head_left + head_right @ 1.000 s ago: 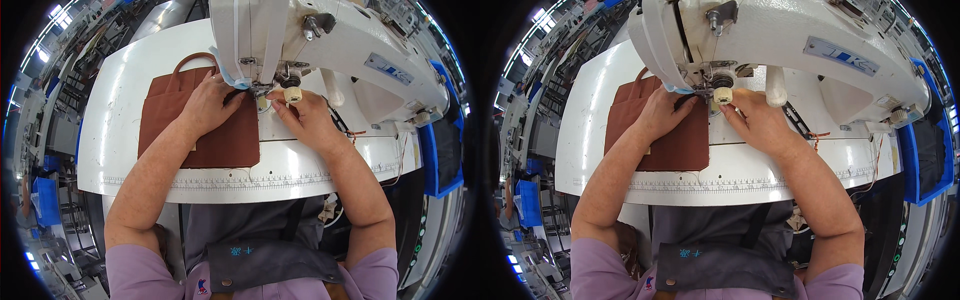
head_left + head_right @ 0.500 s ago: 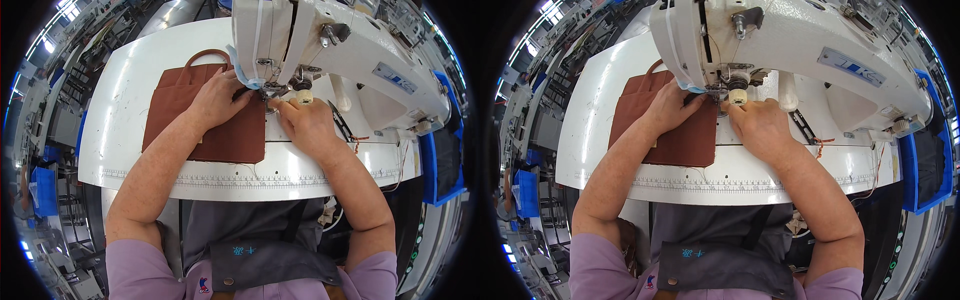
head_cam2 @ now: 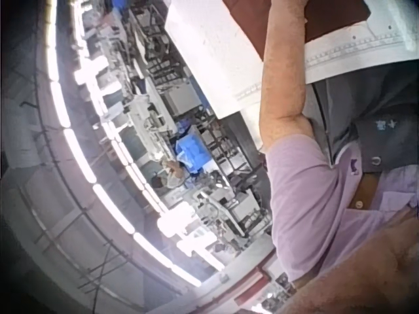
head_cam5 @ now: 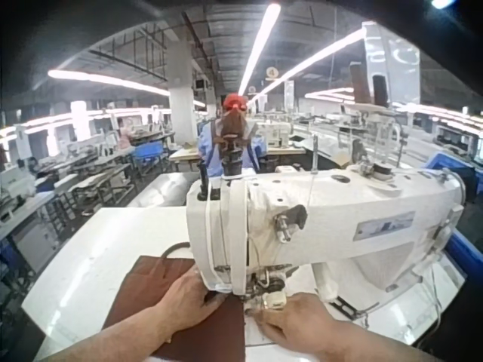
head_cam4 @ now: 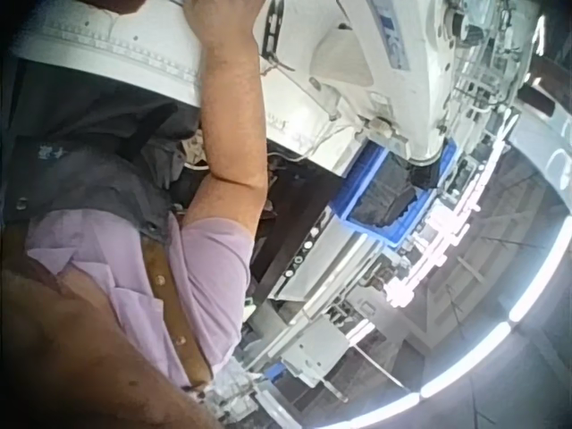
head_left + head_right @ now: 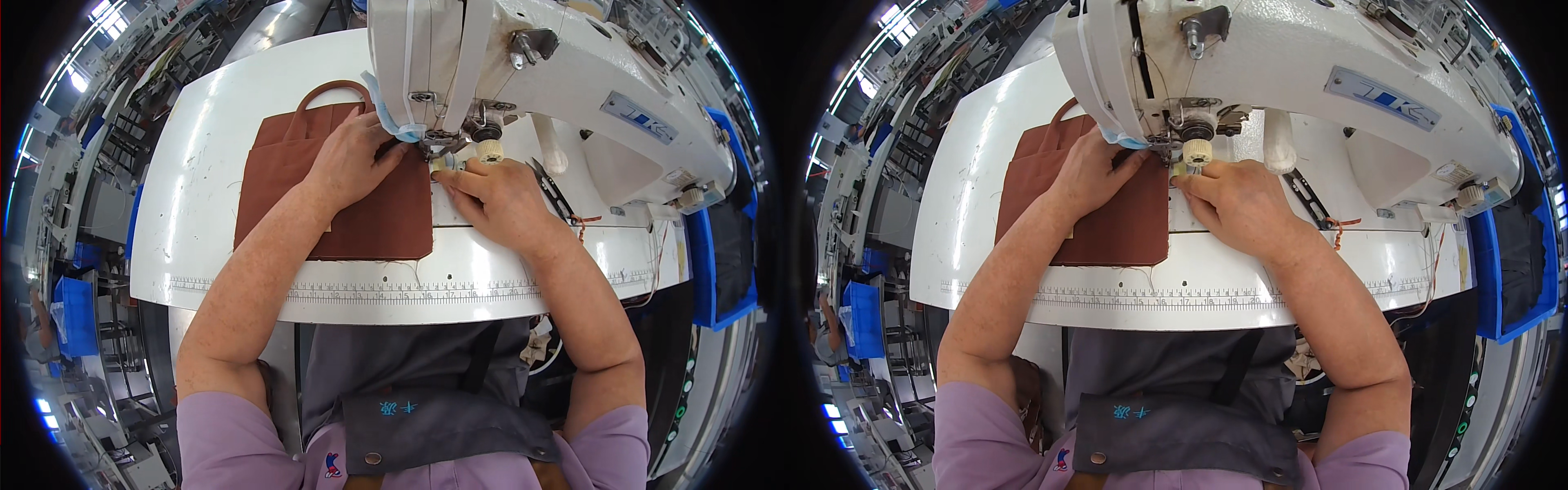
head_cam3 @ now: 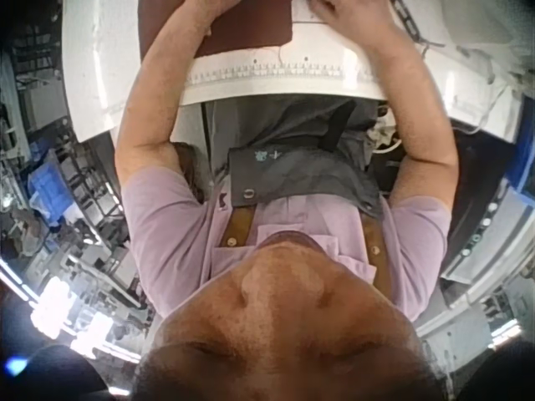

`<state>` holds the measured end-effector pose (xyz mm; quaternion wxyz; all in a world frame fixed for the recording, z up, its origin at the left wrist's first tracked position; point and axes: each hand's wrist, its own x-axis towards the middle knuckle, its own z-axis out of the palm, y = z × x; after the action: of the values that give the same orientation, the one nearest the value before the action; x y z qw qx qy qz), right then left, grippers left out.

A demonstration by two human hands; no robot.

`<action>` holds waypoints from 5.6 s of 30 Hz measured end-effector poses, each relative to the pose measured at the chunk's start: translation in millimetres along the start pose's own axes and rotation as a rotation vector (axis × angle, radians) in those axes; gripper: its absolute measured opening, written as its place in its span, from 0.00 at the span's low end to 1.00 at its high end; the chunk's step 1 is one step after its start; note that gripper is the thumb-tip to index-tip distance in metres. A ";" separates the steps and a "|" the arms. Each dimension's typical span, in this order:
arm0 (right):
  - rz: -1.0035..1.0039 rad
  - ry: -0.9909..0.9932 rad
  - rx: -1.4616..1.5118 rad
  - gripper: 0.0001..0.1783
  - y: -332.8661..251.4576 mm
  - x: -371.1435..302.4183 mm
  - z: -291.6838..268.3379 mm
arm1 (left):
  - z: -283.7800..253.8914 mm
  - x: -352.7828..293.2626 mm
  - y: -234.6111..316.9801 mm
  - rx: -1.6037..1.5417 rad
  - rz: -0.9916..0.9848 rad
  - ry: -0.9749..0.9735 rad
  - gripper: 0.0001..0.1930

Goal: The person operates an industrial sewing machine to stitch the edges of brown fabric tote bags. They guide the bags under the needle, aligning the seams and occasionally using a small tool to assist with the stitching process. Completed bags are stacked on the table to the left.

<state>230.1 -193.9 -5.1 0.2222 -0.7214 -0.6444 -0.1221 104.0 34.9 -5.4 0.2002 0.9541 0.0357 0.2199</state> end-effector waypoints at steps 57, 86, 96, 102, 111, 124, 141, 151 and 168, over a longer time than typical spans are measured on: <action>-0.018 0.045 0.212 0.20 -2.6 8.0 8.0 | -31.7 -58.1 49.1 -0.422 0.085 0.063 0.11; -0.046 -0.025 -0.058 0.18 -17.4 7.5 5.0 | -22.5 -36.2 39.6 -0.213 0.103 -0.223 0.27; -0.029 -0.013 -0.071 0.15 -16.9 2.5 8.2 | -17.9 -37.8 38.0 -0.053 0.127 -0.238 0.30; -0.037 0.013 -0.062 0.15 -17.3 0.5 8.1 | -18.3 -39.9 43.7 0.067 0.139 -0.252 0.32; -0.051 0.026 -0.076 0.17 -18.6 0.1 5.5 | -19.9 -44.8 48.2 0.165 0.146 -0.251 0.34; -0.100 0.073 -0.034 0.13 -22.7 2.8 1.2 | -13.8 -47.3 44.0 0.090 0.161 -0.143 0.29; -0.039 -0.018 -0.002 0.23 -20.3 4.2 -3.4 | -8.8 -50.5 39.5 0.051 0.142 -0.123 0.28; 0.050 -0.025 -0.050 0.18 -24.4 9.4 -2.2 | -4.2 -38.4 36.5 0.023 0.171 -0.062 0.28; -0.134 0.063 0.243 0.13 -2.7 3.6 2.7 | -17.6 -41.4 31.3 -0.130 0.385 -0.084 0.15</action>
<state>227.7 -189.3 -5.4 0.3195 -0.6403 -0.6939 -0.0805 58.4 6.2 4.8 0.2168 0.9367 -0.1701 0.2160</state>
